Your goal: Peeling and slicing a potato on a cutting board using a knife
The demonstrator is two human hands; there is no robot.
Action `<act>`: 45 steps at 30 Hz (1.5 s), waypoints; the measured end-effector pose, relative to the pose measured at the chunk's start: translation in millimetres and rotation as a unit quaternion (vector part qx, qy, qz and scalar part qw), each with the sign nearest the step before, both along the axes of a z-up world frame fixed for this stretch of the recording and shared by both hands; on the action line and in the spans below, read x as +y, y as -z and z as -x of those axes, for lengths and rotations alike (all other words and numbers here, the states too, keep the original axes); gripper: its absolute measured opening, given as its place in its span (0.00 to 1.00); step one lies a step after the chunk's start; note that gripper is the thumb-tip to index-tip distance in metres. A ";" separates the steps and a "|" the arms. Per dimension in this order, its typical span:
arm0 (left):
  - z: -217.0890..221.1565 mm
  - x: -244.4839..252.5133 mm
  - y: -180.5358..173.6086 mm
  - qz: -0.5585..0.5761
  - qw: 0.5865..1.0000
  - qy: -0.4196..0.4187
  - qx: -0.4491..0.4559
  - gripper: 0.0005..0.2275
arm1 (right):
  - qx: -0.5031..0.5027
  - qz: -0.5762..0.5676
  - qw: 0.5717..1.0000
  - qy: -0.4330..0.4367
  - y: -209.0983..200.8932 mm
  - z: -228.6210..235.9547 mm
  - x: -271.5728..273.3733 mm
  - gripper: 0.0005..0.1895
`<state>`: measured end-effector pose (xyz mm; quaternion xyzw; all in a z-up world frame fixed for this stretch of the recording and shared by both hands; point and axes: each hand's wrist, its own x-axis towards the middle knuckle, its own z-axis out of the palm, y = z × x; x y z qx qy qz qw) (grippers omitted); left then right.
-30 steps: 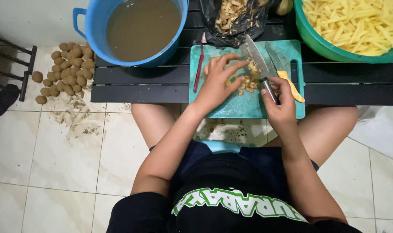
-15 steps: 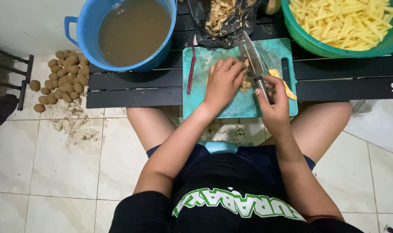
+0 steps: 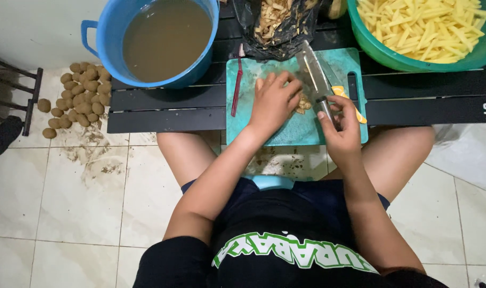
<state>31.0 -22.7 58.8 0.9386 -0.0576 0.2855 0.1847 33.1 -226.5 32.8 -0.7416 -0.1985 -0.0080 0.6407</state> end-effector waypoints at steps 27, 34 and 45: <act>37.8 78.2 -20.1 0.168 0.984 0.042 0.045 0.08 | 0.063 -0.027 0.998 -0.008 4.8 13.3 -9.6 0.15; 50.9 68.1 -19.1 0.137 0.941 0.070 0.300 0.36 | 0.094 -0.028 0.994 -0.042 1.9 16.4 -3.1 0.16; 47.4 75.2 38.5 0.259 0.938 0.177 0.152 0.24 | 0.156 -0.072 0.979 -0.108 32.6 23.1 15.3 0.12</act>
